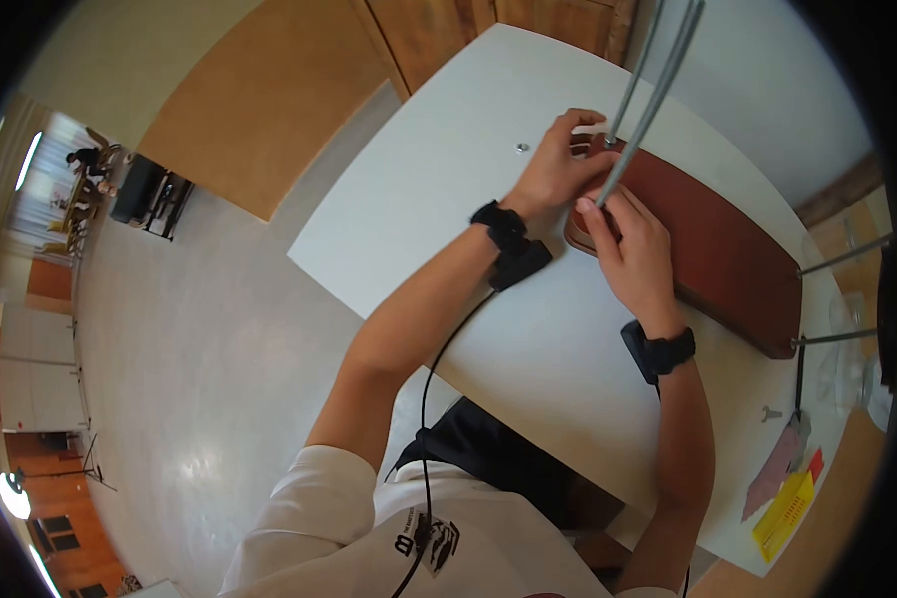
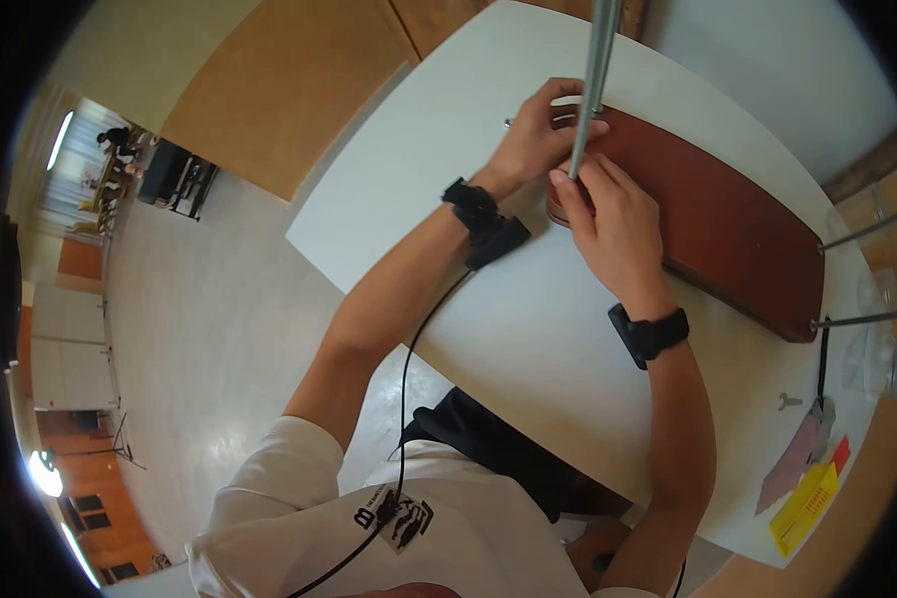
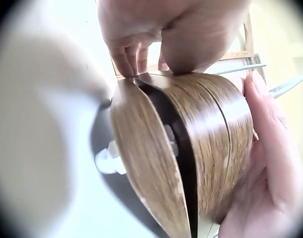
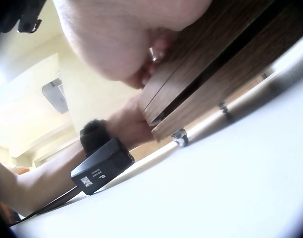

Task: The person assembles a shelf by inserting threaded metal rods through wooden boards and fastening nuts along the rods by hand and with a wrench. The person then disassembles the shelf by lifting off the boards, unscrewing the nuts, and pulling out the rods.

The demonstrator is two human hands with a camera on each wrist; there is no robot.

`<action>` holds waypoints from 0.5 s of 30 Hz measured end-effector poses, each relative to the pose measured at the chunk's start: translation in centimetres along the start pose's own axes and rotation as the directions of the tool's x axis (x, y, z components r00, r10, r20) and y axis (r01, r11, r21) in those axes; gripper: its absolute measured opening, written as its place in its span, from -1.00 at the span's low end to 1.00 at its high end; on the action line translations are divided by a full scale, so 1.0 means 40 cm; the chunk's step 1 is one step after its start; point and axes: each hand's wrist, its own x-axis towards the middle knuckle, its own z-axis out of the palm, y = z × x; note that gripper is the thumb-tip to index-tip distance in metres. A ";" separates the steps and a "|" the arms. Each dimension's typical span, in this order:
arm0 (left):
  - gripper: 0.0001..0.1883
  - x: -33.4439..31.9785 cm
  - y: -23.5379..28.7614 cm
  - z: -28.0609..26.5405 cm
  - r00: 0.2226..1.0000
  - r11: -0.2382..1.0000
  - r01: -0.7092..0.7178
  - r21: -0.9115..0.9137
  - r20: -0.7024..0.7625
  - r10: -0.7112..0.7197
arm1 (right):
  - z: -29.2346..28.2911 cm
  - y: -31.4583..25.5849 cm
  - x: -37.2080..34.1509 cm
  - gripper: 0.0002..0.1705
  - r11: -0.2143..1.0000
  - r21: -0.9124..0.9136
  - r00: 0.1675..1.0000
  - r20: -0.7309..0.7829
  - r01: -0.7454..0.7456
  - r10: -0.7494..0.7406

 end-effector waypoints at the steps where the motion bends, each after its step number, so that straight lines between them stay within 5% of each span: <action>1: -0.68 0.001 0.011 -0.003 0.999 0.998 0.006 0.068 0.053 -0.010 | -0.001 -0.001 -0.001 -0.78 1.000 0.008 1.000 0.001 -0.002 0.002; 3: -0.68 0.015 0.018 -0.009 0.994 0.981 0.022 0.193 0.099 -0.042 | -0.001 0.000 0.001 -0.77 1.000 0.021 1.000 -0.006 -0.007 0.007; 6: -0.62 0.007 0.010 -0.004 0.997 0.984 0.069 0.167 0.013 -0.072 | -0.006 -0.003 0.002 -0.77 0.999 0.017 0.999 0.030 -0.045 0.044; 15: -0.60 0.012 0.005 -0.004 0.997 0.988 0.045 0.145 0.050 -0.053 | -0.005 0.003 0.000 -0.76 1.000 0.010 1.000 0.009 -0.004 0.003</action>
